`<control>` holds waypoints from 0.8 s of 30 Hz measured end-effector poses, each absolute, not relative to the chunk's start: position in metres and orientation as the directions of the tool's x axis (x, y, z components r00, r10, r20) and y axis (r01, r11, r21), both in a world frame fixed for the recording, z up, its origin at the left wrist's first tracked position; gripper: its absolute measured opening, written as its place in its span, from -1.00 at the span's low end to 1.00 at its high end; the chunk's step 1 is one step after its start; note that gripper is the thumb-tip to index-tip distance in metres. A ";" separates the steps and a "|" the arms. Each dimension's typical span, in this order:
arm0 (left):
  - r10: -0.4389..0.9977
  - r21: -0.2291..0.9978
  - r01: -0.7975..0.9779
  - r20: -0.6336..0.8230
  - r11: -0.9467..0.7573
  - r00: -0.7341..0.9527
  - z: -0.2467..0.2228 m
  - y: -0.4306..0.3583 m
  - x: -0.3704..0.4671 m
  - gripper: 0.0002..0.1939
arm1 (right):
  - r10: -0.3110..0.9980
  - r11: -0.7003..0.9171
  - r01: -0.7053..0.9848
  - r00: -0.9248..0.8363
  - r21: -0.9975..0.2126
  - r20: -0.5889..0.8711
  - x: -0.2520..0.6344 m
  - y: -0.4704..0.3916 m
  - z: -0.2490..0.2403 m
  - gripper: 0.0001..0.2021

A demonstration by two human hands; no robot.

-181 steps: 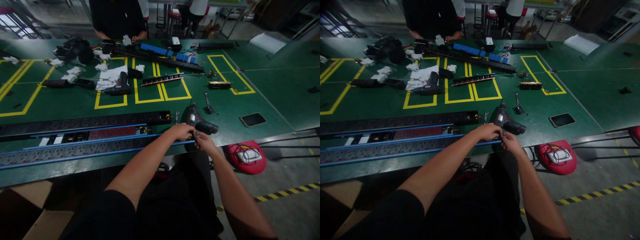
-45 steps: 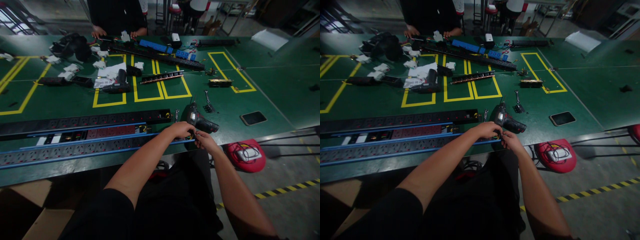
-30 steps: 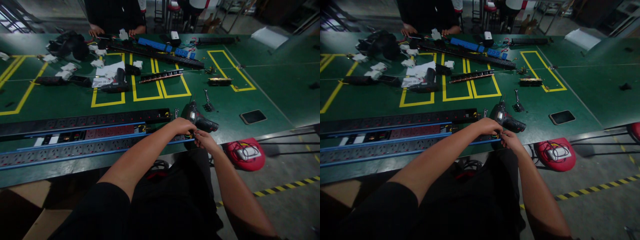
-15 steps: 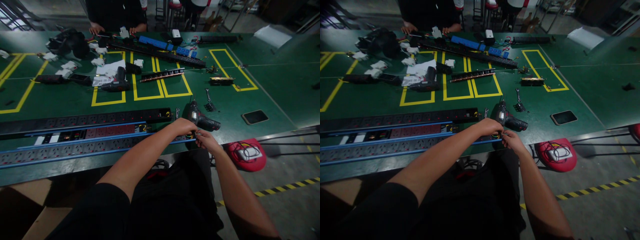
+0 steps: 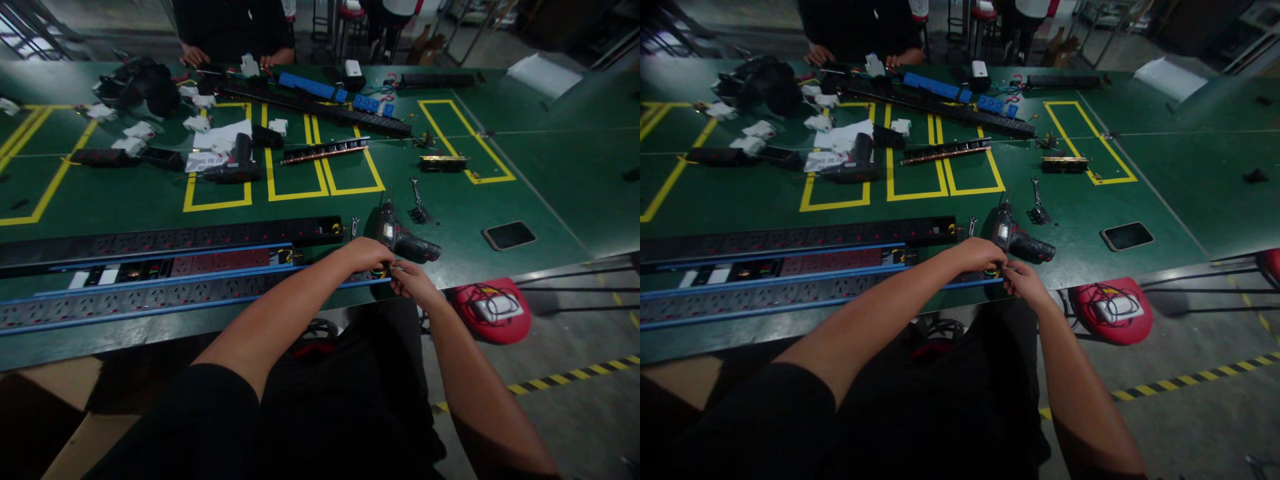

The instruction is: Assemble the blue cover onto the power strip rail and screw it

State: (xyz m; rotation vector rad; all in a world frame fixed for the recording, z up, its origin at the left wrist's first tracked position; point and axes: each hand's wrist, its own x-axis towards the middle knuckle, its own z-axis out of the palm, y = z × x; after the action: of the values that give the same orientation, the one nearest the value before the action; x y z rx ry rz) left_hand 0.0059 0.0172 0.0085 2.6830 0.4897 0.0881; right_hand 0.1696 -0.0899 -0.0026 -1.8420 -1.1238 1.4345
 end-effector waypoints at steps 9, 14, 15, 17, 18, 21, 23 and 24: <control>0.313 0.405 0.303 -0.043 -0.862 0.949 0.013 0.020 0.006 -0.73 | 0.869 -0.489 0.255 0.056 -0.834 -0.492 0.173 -0.091 -0.006 -0.73; 0.330 0.412 0.314 -0.034 -0.856 0.943 0.013 0.017 0.004 -0.72 | 0.866 -0.496 0.269 0.079 -0.826 -0.494 0.171 -0.090 -0.005 -0.76; 0.333 0.411 0.315 -0.030 -0.856 0.942 0.013 0.017 0.003 -0.73 | 0.867 -0.493 0.271 0.076 -0.827 -0.492 0.171 -0.090 -0.006 -0.76; 0.342 0.407 0.321 -0.022 -0.855 0.940 0.013 0.016 0.003 -0.73 | 0.872 -0.483 0.274 0.064 -0.832 -0.485 0.172 -0.090 -0.006 -0.76; 0.348 0.406 0.326 -0.020 -0.854 0.937 0.013 0.015 0.003 -0.73 | 0.875 -0.478 0.274 0.059 -0.835 -0.481 0.172 -0.090 -0.007 -0.75; 0.362 0.412 0.343 -0.033 -0.844 0.932 0.014 0.014 0.003 -0.74 | 0.875 -0.477 0.268 0.053 -0.837 -0.482 0.174 -0.091 -0.008 -0.73; 0.361 0.422 0.342 -0.036 -0.840 0.932 0.016 0.013 0.003 -0.74 | 0.871 -0.485 0.262 0.056 -0.835 -0.488 0.174 -0.091 -0.008 -0.72; 0.360 0.426 0.339 -0.035 -0.839 0.932 0.016 0.013 0.003 -0.74 | 0.870 -0.487 0.262 0.058 -0.833 -0.490 0.173 -0.091 -0.008 -0.72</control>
State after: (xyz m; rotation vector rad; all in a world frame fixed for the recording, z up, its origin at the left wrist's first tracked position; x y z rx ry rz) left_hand 0.0028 0.0129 0.0162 2.6542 0.5049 0.0646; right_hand 0.1734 -0.0909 -0.0077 -1.7979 -1.1304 1.4517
